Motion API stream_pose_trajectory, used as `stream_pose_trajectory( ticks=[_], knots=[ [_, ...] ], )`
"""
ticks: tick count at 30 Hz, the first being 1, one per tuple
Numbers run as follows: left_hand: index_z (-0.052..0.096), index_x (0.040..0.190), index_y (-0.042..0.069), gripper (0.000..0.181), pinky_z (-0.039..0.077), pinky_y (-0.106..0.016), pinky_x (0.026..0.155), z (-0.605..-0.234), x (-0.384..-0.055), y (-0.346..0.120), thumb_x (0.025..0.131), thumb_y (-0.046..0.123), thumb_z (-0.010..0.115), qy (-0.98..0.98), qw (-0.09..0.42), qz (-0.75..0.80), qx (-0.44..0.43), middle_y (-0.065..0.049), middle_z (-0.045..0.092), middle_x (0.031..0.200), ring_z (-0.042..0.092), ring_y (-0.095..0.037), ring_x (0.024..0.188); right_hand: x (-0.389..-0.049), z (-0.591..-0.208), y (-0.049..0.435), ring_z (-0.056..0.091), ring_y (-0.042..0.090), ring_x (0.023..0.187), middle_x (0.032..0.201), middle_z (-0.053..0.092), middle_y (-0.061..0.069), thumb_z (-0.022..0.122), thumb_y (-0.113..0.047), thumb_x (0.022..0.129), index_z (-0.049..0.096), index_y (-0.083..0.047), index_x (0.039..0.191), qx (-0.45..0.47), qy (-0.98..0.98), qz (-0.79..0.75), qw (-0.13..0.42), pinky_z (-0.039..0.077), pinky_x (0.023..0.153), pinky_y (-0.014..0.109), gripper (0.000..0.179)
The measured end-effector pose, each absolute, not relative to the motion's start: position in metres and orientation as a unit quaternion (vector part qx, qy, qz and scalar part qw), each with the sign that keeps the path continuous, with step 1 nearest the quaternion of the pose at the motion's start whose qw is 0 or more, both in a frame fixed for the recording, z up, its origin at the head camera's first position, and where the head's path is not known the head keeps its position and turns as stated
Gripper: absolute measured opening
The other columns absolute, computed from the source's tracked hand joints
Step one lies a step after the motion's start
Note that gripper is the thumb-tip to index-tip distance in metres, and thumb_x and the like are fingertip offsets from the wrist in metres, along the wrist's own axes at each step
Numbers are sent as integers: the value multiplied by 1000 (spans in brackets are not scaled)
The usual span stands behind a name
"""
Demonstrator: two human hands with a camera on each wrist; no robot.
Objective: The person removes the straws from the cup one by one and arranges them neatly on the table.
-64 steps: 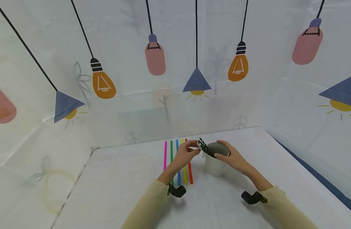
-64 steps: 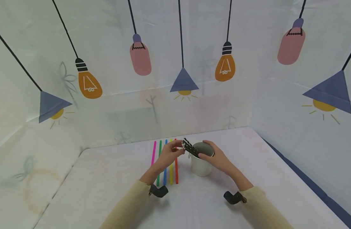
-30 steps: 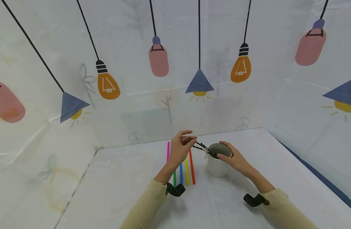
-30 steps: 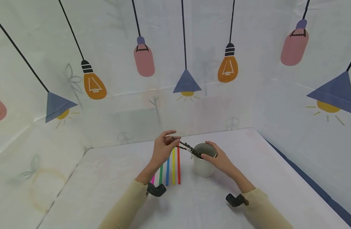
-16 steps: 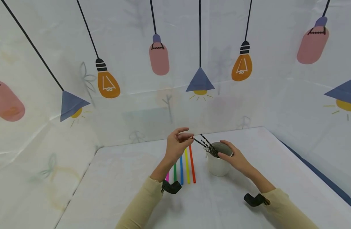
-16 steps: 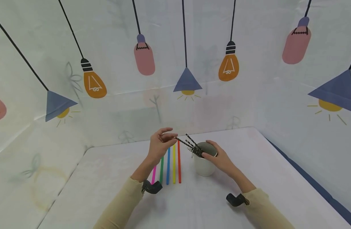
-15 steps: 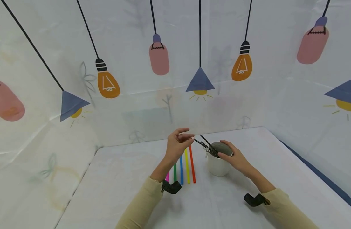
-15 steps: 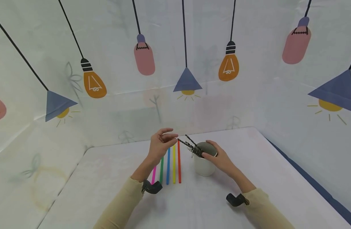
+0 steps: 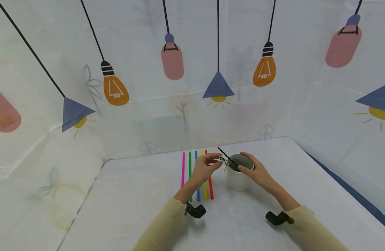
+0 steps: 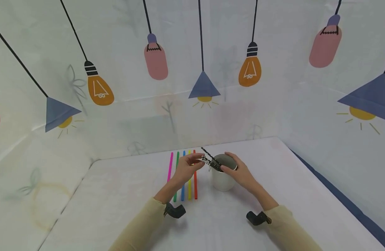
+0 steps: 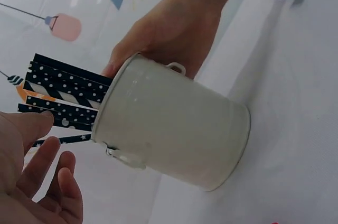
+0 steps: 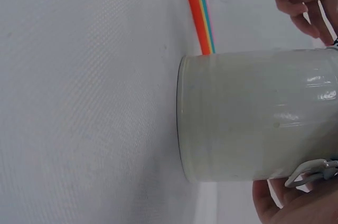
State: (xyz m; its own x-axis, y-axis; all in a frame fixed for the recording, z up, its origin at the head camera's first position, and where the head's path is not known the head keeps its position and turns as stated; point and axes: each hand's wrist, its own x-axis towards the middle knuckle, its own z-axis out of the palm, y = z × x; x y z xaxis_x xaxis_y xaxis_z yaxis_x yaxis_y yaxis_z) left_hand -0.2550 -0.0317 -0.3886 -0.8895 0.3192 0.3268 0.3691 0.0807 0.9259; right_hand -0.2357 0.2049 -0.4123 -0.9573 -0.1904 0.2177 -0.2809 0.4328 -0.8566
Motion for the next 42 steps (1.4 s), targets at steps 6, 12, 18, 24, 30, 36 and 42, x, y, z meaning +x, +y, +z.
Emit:
stream_pose_trajectory(
  ticks=[6, 12, 18, 24, 30, 36, 42],
  knots=[
    [69, 110, -5, 20, 54, -27, 76, -392, -256, -21, 92, 3, 66, -741, 23, -623, -251, -9, 70, 106, 65, -20, 94, -234, -414, 206, 31, 44, 134, 150, 31, 23, 62, -25, 97, 33, -7, 150, 137, -846, 514, 42, 41, 93, 56, 63],
    [67, 104, -6, 15, 53, -26, 76, -388, -255, -23, 91, 1, 65, -726, 52, -633, -265, -14, 70, 100, 64, -14, 89, -244, -426, 212, 30, 44, 134, 152, 30, 22, 62, -27, 97, 32, -9, 151, 143, -844, 514, 46, 43, 90, 55, 64],
    [62, 106, -7, 15, 53, -27, 81, -370, -253, -39, 93, 1, 64, -691, 70, -661, -283, -18, 68, 107, 65, -13, 93, -257, -441, 217, 31, 38, 135, 154, 29, 15, 62, -32, 96, 32, -18, 151, 149, -846, 509, 51, 44, 86, 48, 64],
    [61, 105, -5, 16, 55, -31, 79, -360, -263, -59, 90, -6, 65, -643, 133, -680, -326, -21, 68, 103, 67, -20, 91, -258, -443, 218, 24, 41, 139, 154, 28, 15, 62, -32, 96, 32, -18, 151, 161, -843, 510, 57, 41, 92, 57, 64],
    [56, 99, 1, 23, 55, -37, 82, -337, -270, -82, 85, -11, 68, -559, 184, -733, -343, -13, 71, 93, 70, -23, 91, -258, -442, 221, 26, 42, 138, 153, 30, 16, 62, -30, 97, 32, -19, 151, 159, -843, 511, 59, 39, 95, 62, 63],
    [64, 90, -10, 6, 56, -31, 76, -308, -269, -111, 86, -9, 68, -568, 243, -711, -335, -9, 71, 91, 71, -21, 83, -256, -440, 223, 25, 42, 138, 154, 28, 16, 62, -29, 97, 31, -18, 152, 156, -844, 510, 60, 39, 93, 61, 64],
    [70, 94, -10, 11, 55, -27, 66, -296, -270, -145, 87, -2, 70, -622, 259, -680, -290, -11, 72, 92, 70, -18, 74, -255, -443, 220, 25, 43, 138, 154, 28, 16, 62, -30, 96, 31, -19, 152, 156, -842, 514, 54, 38, 94, 63, 64]
  ],
)
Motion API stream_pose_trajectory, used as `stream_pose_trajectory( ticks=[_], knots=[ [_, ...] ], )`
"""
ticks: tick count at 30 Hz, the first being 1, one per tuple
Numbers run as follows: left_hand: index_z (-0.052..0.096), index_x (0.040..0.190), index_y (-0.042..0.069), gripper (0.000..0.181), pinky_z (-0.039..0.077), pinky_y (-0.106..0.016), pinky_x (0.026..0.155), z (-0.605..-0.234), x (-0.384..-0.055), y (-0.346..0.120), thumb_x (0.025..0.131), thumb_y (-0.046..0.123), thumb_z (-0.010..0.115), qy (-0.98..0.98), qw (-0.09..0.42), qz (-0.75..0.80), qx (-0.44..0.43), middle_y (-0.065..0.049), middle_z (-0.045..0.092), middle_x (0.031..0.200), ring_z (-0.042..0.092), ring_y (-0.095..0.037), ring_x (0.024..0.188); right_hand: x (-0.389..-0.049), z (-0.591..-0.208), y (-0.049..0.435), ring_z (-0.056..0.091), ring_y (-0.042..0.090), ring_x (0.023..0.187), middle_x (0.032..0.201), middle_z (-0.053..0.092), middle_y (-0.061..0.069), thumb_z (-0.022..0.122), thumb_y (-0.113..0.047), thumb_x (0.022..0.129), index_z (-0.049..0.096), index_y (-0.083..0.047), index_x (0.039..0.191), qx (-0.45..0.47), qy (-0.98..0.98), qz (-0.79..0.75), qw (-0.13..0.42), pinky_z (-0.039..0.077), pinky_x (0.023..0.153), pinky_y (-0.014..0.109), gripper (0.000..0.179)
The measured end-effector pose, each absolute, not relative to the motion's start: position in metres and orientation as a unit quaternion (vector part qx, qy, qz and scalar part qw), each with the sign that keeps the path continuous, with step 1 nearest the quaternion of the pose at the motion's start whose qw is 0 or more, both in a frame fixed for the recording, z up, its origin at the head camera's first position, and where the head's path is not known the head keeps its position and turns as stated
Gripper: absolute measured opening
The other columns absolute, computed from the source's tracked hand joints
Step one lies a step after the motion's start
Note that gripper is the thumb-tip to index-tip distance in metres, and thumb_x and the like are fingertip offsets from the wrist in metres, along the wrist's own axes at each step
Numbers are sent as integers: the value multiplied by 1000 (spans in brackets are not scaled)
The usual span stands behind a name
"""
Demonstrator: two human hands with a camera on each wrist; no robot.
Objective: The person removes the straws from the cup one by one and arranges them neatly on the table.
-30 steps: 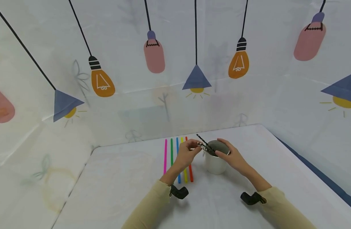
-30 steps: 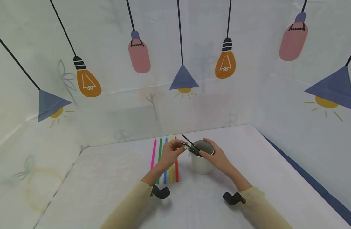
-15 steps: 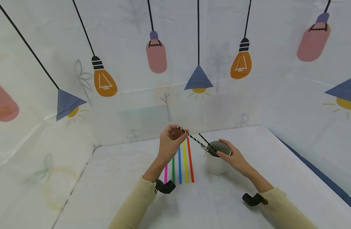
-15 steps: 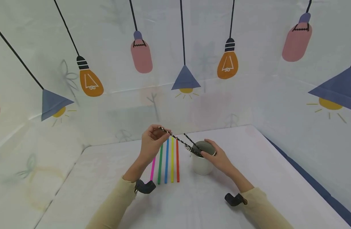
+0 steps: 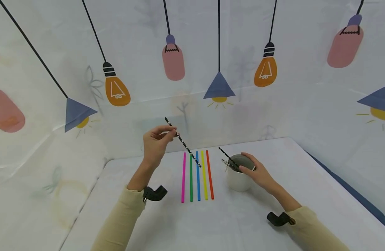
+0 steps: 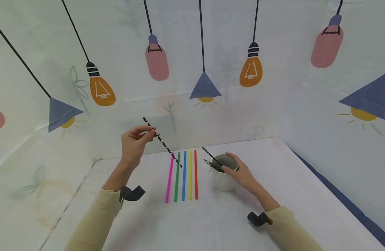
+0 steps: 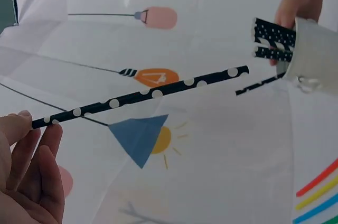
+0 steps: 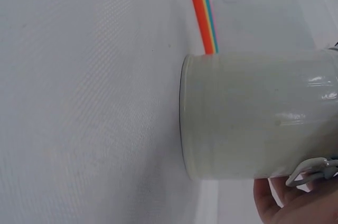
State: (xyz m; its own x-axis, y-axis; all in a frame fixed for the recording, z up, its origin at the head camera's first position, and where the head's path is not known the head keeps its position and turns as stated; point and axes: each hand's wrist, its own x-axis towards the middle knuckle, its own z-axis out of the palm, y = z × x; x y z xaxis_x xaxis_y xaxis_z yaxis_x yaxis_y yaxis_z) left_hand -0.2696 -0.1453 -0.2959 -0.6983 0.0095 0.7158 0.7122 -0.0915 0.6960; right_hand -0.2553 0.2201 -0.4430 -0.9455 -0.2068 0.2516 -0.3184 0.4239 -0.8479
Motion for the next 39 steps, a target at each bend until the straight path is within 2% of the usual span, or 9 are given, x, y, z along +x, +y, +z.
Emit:
stream_pose_trajectory(
  ticks=[5, 11, 18, 21, 25, 27, 32, 35, 39],
  knots=[
    [69, 100, -9, 19, 55, -27, 67, -297, -280, -170, 87, 4, 72, -657, 230, -674, -248, -10, 72, 96, 70, -16, 75, -256, -439, 217, 24, 43, 139, 154, 28, 17, 61, -30, 97, 31, -18, 152, 153, -842, 514, 53, 36, 96, 65, 64],
    [67, 108, -8, 26, 52, -25, 70, -310, -295, -193, 87, 6, 73, -689, 186, -670, -202, -6, 71, 100, 69, -15, 81, -242, -415, 211, 23, 48, 137, 153, 27, 24, 60, -23, 98, 30, -6, 150, 157, -841, 515, 45, 37, 94, 65, 63],
    [68, 106, -8, 24, 52, -24, 74, -332, -303, -203, 88, 8, 72, -704, 148, -677, -157, -15, 70, 104, 66, -13, 85, -256, -439, 224, 25, 43, 138, 154, 27, 17, 60, -32, 97, 30, -18, 152, 156, -846, 507, 54, 38, 94, 63, 64],
    [69, 106, -4, 23, 52, -24, 76, -345, -310, -210, 89, 11, 72, -715, 126, -675, -128, -16, 69, 107, 65, -13, 88, -248, -427, 217, 26, 44, 137, 153, 28, 21, 61, -27, 97, 31, -12, 151, 155, -843, 513, 48, 40, 92, 60, 63],
    [67, 112, -6, 29, 51, -23, 75, -359, -320, -216, 91, 14, 71, -732, 92, -666, -108, -16, 67, 109, 63, -11, 86, -238, -416, 210, 27, 47, 135, 151, 29, 25, 60, -23, 97, 31, -6, 150, 156, -843, 513, 47, 38, 93, 63, 63],
    [66, 114, -8, 32, 50, -22, 72, -365, -324, -217, 91, 14, 70, -738, 77, -662, -104, -16, 67, 109, 63, -11, 83, -240, -419, 211, 27, 47, 135, 151, 29, 24, 61, -23, 97, 31, -6, 150, 157, -844, 511, 50, 39, 92, 62, 63],
    [66, 118, -3, 33, 50, -22, 71, -376, -333, -219, 91, 15, 70, -763, 45, -638, -87, -12, 67, 111, 66, -10, 84, -252, -435, 219, 28, 43, 136, 154, 28, 19, 60, -27, 98, 30, -14, 152, 158, -848, 503, 60, 41, 91, 58, 63],
    [66, 120, -1, 33, 51, -23, 73, -384, -338, -221, 90, 13, 70, -773, 31, -630, -67, -8, 67, 113, 67, -12, 87, -256, -441, 221, 27, 43, 137, 154, 28, 18, 61, -28, 97, 30, -15, 152, 159, -848, 502, 62, 39, 93, 61, 64],
    [65, 121, -1, 34, 51, -25, 76, -397, -341, -224, 89, 9, 71, -777, 13, -628, -46, -14, 65, 118, 67, -12, 89, -257, -445, 220, 28, 44, 136, 153, 30, 19, 61, -28, 97, 31, -14, 151, 160, -847, 503, 63, 37, 94, 65, 63]
  ],
)
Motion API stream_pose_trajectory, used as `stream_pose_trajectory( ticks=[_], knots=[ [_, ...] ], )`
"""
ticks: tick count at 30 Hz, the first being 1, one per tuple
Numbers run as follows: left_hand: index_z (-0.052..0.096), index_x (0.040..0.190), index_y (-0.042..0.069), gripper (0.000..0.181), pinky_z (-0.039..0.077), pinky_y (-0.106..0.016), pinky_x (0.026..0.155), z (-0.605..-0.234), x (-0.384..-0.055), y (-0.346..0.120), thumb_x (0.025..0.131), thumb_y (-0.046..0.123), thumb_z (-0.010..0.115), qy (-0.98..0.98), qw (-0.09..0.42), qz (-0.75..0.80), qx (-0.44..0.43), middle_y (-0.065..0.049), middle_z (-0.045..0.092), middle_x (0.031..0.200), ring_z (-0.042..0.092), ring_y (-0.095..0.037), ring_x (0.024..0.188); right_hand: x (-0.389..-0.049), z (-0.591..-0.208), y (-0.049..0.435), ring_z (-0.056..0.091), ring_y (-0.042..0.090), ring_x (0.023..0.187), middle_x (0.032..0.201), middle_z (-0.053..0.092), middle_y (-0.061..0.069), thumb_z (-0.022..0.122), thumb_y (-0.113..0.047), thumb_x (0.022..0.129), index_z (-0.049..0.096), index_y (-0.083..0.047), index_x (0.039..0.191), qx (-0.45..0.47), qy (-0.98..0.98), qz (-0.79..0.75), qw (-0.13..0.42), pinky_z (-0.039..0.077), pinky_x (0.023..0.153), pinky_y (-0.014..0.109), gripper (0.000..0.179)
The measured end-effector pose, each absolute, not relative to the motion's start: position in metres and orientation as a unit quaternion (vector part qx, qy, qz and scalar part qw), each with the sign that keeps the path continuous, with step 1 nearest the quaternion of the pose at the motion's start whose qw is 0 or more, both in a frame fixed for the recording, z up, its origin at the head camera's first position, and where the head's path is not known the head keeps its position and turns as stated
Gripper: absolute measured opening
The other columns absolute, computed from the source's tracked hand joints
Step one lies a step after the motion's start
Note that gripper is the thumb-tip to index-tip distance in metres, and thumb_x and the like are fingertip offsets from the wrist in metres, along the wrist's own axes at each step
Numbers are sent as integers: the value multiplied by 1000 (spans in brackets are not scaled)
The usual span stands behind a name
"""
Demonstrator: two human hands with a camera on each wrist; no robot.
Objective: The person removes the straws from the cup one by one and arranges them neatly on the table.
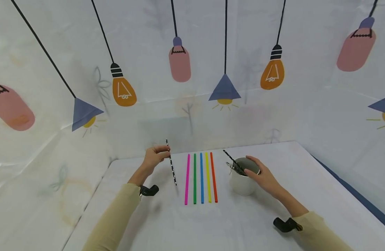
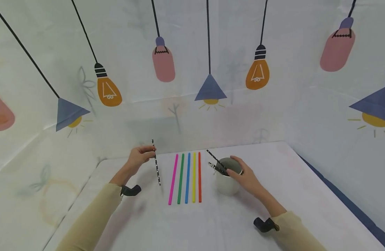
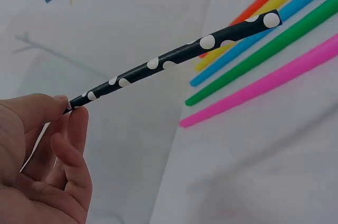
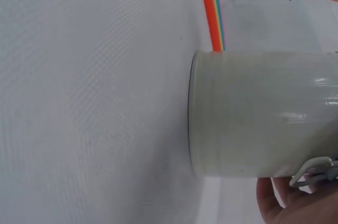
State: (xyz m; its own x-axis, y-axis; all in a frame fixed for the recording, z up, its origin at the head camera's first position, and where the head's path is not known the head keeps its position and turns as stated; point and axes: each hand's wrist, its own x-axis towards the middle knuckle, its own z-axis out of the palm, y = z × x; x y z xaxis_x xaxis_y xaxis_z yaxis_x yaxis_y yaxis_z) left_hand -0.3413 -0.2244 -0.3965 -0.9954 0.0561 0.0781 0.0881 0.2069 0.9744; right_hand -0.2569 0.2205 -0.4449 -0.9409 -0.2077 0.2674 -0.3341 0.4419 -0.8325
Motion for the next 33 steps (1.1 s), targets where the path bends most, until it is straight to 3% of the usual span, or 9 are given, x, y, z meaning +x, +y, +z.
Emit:
stream_pose_trajectory(
  ticks=[4, 11, 14, 21, 28, 33],
  knots=[
    [64, 122, -2, 36, 50, -27, 78, -408, -349, -223, 89, 9, 71, -783, 8, -621, -45, -20, 63, 121, 66, -13, 90, -257, -445, 218, 29, 43, 136, 152, 32, 18, 60, -29, 98, 32, -14, 151, 160, -845, 505, 66, 37, 95, 64, 62],
    [68, 117, 0, 30, 47, -49, 91, -423, -351, -216, 89, 9, 71, -791, 3, -611, -42, -14, 68, 111, 66, -14, 89, -255, -441, 217, 27, 45, 136, 152, 31, 20, 59, -26, 98, 32, -12, 151, 172, -844, 503, 69, 35, 95, 66, 61],
    [67, 118, -2, 31, 45, -52, 94, -429, -353, -210, 89, 7, 71, -795, -2, -605, -48, -12, 69, 110, 67, -16, 90, -255, -442, 219, 26, 44, 137, 152, 31, 19, 59, -25, 99, 32, -12, 151, 171, -846, 499, 74, 37, 93, 64, 60],
    [65, 119, -5, 32, 49, -44, 89, -446, -359, -205, 89, 7, 70, -816, -20, -577, -36, -9, 69, 107, 67, -18, 91, -256, -452, 217, 26, 48, 135, 151, 30, 24, 58, -20, 99, 32, -5, 149, 175, -845, 500, 76, 39, 91, 63, 59],
    [68, 117, -1, 30, 50, -35, 78, -459, -366, -202, 89, 9, 71, -828, -40, -559, -21, -9, 69, 106, 67, -18, 87, -253, -447, 214, 26, 44, 137, 153, 30, 18, 59, -27, 98, 32, -13, 151, 167, -843, 507, 70, 38, 94, 64, 61],
    [71, 115, 4, 27, 50, -30, 71, -466, -369, -198, 89, 12, 72, -848, -52, -526, -22, -8, 68, 107, 64, -17, 85, -254, -445, 216, 27, 45, 136, 152, 30, 20, 60, -26, 98, 32, -12, 150, 162, -843, 507, 72, 35, 95, 66, 61]
  ],
)
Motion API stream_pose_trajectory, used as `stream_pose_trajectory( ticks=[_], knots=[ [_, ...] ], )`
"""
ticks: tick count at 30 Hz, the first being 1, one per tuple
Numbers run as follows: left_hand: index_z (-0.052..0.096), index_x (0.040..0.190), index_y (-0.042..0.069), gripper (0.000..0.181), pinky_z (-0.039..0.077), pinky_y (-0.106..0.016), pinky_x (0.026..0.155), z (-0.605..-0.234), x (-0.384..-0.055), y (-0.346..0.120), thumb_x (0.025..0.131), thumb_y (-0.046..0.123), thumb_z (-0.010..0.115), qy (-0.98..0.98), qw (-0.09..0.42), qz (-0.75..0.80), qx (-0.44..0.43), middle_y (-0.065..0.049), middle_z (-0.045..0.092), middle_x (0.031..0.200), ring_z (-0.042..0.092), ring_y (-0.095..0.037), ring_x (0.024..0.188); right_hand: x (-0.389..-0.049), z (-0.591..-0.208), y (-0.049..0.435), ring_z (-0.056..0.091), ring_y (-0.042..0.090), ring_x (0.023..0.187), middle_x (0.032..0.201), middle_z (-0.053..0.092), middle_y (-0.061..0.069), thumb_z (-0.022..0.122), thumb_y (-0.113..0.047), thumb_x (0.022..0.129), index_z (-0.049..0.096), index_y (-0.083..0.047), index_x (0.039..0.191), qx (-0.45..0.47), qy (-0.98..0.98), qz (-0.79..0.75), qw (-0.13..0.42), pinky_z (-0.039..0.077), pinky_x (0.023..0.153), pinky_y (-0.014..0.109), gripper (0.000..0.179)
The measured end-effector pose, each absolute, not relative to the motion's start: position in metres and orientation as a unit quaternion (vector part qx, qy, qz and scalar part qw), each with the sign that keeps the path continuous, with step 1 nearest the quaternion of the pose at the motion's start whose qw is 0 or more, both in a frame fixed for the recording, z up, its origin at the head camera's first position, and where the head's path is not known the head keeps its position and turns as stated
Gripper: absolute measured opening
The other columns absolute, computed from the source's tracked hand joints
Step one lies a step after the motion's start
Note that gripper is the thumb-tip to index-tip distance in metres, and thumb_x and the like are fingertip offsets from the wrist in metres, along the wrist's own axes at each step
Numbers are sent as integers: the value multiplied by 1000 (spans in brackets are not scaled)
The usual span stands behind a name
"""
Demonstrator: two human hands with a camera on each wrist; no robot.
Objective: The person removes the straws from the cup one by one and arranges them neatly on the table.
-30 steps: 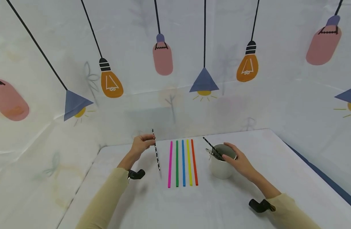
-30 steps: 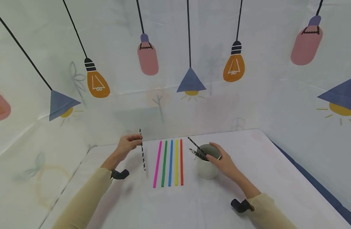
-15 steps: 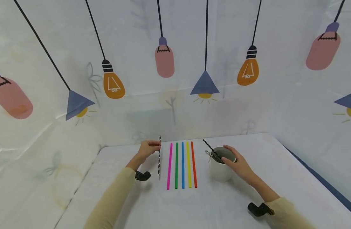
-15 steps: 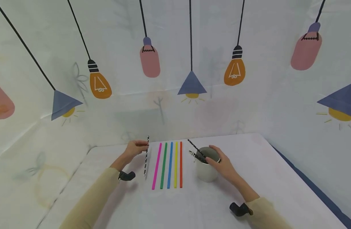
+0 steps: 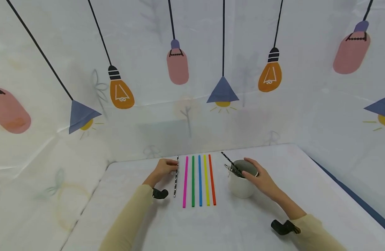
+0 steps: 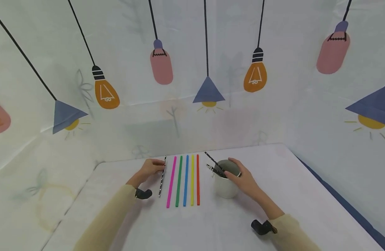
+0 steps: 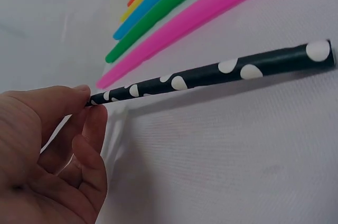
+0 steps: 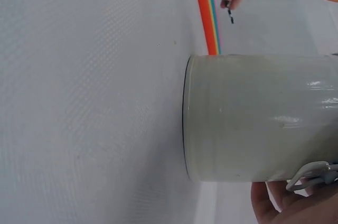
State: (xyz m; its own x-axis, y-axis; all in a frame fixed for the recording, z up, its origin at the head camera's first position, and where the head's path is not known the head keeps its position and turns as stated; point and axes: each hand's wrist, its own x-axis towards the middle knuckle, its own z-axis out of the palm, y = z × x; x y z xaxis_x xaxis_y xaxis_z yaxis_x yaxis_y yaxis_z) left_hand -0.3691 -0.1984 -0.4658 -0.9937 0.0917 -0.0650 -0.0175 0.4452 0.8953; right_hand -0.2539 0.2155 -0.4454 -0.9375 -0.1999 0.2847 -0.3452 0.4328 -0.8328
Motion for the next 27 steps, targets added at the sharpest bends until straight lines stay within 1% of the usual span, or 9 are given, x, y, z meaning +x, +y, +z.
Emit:
stream_pose_trajectory(
  ticks=[3, 6, 8, 12, 15, 20, 24, 27],
  knots=[
    [72, 113, 7, 26, 50, -29, 70, -469, -370, -199, 89, 14, 72, 860, 49, 507, 16, -7, 68, 107, 59, -17, 83, -258, -448, 215, 26, 46, 137, 152, 30, 21, 59, -23, 98, 31, -10, 150, 162, -843, 508, 69, 33, 96, 68, 61],
    [71, 114, 8, 26, 49, -29, 71, -469, -372, -198, 89, 16, 72, 867, 52, 496, 15, -6, 68, 105, 60, -17, 82, -256, -446, 213, 24, 46, 138, 152, 29, 21, 60, -23, 98, 32, -9, 150, 164, -841, 511, 70, 30, 97, 69, 61],
    [71, 115, 8, 27, 49, -30, 73, -468, -372, -195, 90, 17, 72, 867, 57, 495, 17, -6, 68, 104, 61, -17, 82, -255, -444, 212, 24, 44, 138, 153, 30, 19, 60, -25, 98, 32, -12, 150, 164, -842, 509, 73, 30, 98, 69, 61],
    [70, 114, 5, 27, 49, -31, 73, -467, -373, -190, 90, 16, 71, 867, 59, 495, 19, -7, 68, 99, 61, -18, 80, -254, -442, 215, 27, 45, 137, 152, 31, 19, 61, -24, 97, 31, -12, 151, 168, -841, 510, 70, 30, 97, 69, 62],
    [71, 113, 3, 27, 50, -30, 71, -467, -374, -187, 88, 14, 72, 867, 56, 495, 10, -8, 68, 99, 62, -17, 79, -255, -444, 217, 28, 44, 136, 152, 30, 19, 61, -24, 97, 31, -14, 151, 169, -840, 512, 69, 32, 96, 69, 63],
    [71, 112, 3, 26, 50, -29, 70, -468, -376, -185, 87, 13, 73, 868, 50, 493, -10, -8, 69, 99, 63, -17, 77, -256, -442, 215, 27, 42, 138, 153, 31, 16, 61, -27, 97, 32, -18, 151, 168, -837, 517, 67, 32, 97, 67, 62],
    [72, 111, 5, 26, 50, -29, 70, -468, -377, -183, 86, 13, 74, 869, 46, 493, -13, -7, 70, 97, 63, -16, 76, -252, -439, 213, 24, 43, 139, 153, 30, 17, 61, -25, 97, 33, -15, 150, 161, -837, 519, 67, 29, 99, 68, 61],
    [74, 109, 5, 26, 50, -28, 69, -469, -378, -181, 84, 12, 76, 870, 42, 491, -15, -7, 70, 97, 63, -16, 76, -243, -430, 210, 23, 46, 138, 152, 30, 21, 61, -21, 97, 33, -9, 149, 161, -835, 521, 67, 29, 98, 69, 60]
  ],
)
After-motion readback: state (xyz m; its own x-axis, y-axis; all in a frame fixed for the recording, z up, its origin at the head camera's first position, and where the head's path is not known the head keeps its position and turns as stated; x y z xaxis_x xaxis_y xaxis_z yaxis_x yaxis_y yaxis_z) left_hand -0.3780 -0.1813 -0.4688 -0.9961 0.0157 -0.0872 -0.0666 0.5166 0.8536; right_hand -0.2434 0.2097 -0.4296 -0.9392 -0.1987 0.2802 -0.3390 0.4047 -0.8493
